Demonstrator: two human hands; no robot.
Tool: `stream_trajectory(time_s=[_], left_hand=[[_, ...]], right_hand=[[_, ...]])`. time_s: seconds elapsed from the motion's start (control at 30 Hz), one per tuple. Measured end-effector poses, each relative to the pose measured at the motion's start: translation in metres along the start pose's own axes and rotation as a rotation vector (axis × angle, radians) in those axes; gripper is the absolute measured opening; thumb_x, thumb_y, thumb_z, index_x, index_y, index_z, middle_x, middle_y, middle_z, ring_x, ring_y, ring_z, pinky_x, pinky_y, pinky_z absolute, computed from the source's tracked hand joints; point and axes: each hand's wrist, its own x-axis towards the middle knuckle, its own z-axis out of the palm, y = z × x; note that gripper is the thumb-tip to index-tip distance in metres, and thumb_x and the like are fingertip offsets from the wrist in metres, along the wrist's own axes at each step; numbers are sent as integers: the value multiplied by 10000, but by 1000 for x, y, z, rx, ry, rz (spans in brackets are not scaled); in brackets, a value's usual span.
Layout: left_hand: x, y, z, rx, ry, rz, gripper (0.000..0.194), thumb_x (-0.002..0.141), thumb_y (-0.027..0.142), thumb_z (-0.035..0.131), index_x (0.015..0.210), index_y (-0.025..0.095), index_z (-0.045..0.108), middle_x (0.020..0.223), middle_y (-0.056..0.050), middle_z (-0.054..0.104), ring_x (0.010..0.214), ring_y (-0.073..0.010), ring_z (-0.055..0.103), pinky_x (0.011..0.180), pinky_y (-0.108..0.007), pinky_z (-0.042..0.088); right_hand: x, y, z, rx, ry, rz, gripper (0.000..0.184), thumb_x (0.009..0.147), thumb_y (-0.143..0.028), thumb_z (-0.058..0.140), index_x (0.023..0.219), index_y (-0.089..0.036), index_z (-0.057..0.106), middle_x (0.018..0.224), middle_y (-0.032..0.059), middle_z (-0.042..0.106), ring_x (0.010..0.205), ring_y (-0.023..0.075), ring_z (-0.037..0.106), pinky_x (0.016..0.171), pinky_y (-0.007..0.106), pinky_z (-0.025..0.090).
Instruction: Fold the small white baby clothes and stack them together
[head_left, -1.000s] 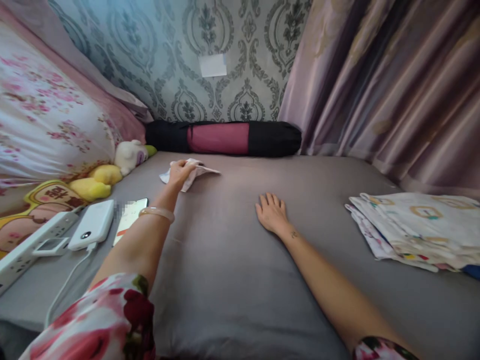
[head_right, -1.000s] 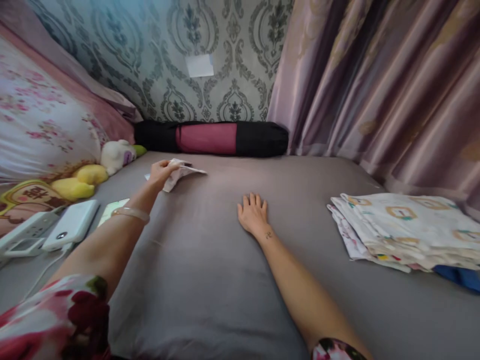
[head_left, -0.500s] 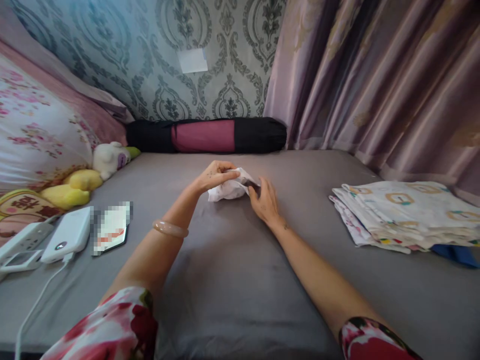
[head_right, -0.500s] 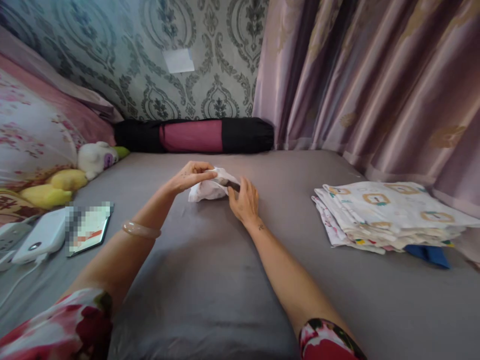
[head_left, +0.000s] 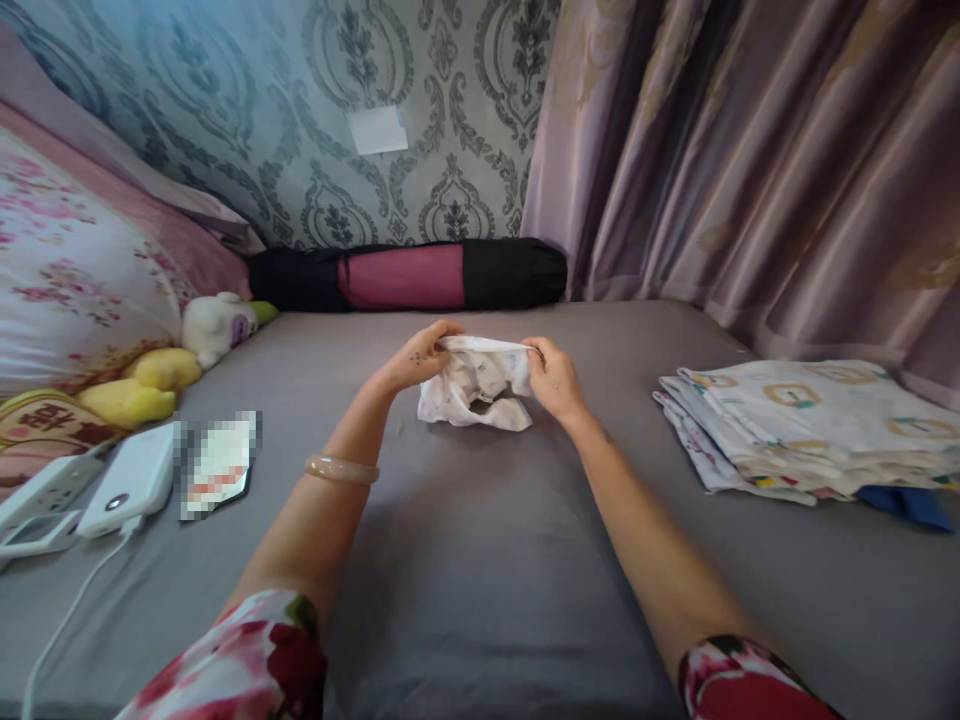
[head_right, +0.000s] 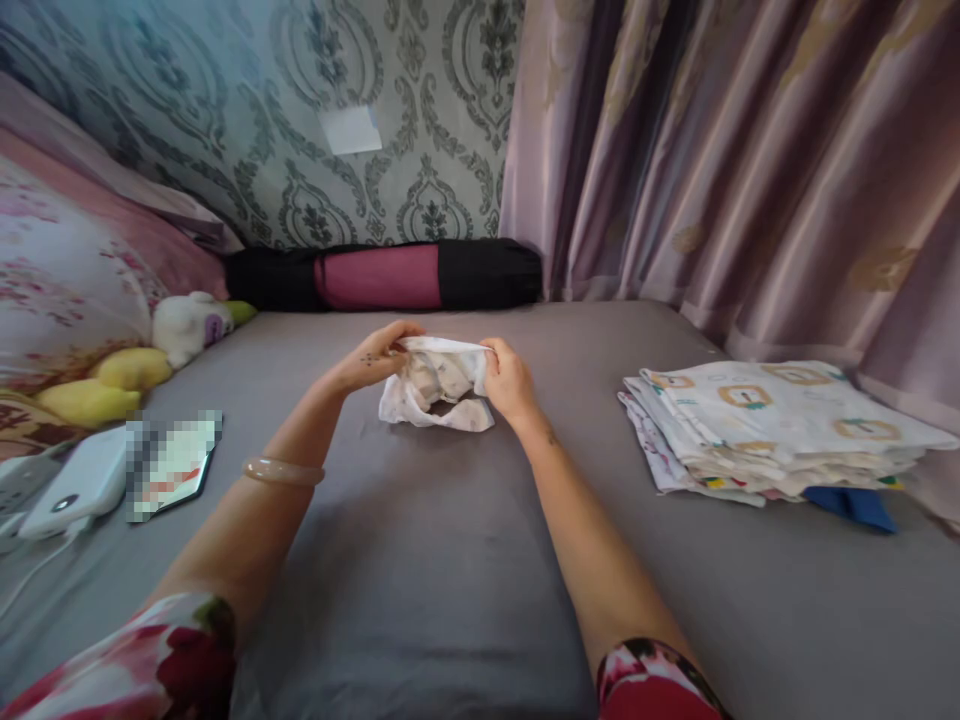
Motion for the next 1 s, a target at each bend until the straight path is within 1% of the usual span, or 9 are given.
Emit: stream_trajectory(time_s=[0.17, 0.3, 0.4, 0.47, 0.57, 0.63, 0.73, 0.9, 1.0], left_hand=[[7, -8, 20, -162, 90, 79, 348, 729, 158, 566, 1075, 177, 533, 971, -42, 620, 786, -119, 554, 689, -242, 443], [14, 3, 39, -262, 87, 128, 229, 754, 219, 619, 966, 188, 538, 942, -29, 598, 766, -110, 541, 681, -238, 436], [19, 11, 56, -238, 48, 135, 204, 748, 201, 612, 943, 187, 555, 924, -23, 597, 750, -110, 526, 673, -242, 428], [22, 12, 68, -164, 42, 136, 227, 735, 167, 593, 959, 190, 568, 926, -21, 607, 756, -117, 519, 676, -248, 422], [24, 11, 85, -45, 63, 145, 235, 729, 130, 553, 953, 196, 576, 907, -19, 609, 768, -136, 512, 682, -261, 415], [24, 8, 95, 3, 74, 154, 219, 732, 123, 535, 935, 197, 572, 880, -20, 598, 777, -151, 509, 692, -273, 417], [22, 5, 103, 24, 61, 150, 192, 736, 132, 529, 912, 199, 565, 870, -24, 594, 805, -172, 519, 718, -294, 428], [18, 3, 107, 10, 63, 99, 136, 783, 177, 516, 895, 203, 588, 852, -21, 619, 809, -177, 543, 744, -311, 442], [17, 6, 108, -22, 73, 64, 120, 802, 213, 527, 892, 206, 606, 837, -20, 634, 788, -173, 558, 726, -308, 446]], right_hand=[[8, -10, -37, 49, 7, -12, 307, 860, -239, 427, 985, -162, 696, 956, 74, 724, 899, 201, 646, 819, 310, 481], [10, -12, -70, 143, 71, 149, 235, 755, -242, 506, 824, -152, 712, 771, 37, 699, 736, 176, 621, 670, 265, 477], [8, -8, -95, 192, 120, 263, 177, 709, -240, 540, 704, -160, 698, 621, 6, 630, 574, 128, 540, 524, 213, 408], [7, 0, -108, 200, 120, 291, 152, 695, -244, 556, 636, -173, 677, 536, -16, 572, 491, 102, 470, 451, 193, 345], [4, 18, -118, 179, 24, 332, 144, 687, -243, 566, 601, -182, 664, 466, -39, 518, 437, 93, 430, 403, 187, 296], [3, 32, -118, 116, -60, 396, 144, 690, -223, 557, 617, -183, 674, 468, -40, 530, 442, 104, 457, 408, 194, 312], [2, 49, -111, -79, -189, 460, 160, 691, -168, 538, 625, -187, 683, 520, -23, 589, 491, 124, 511, 451, 212, 357], [2, 66, -103, -360, -548, 434, 177, 704, -134, 550, 666, -203, 707, 648, 12, 676, 586, 149, 584, 553, 244, 428], [3, 69, -98, -382, -605, 366, 159, 777, -206, 571, 763, -204, 730, 749, 34, 712, 664, 171, 626, 639, 273, 473]])
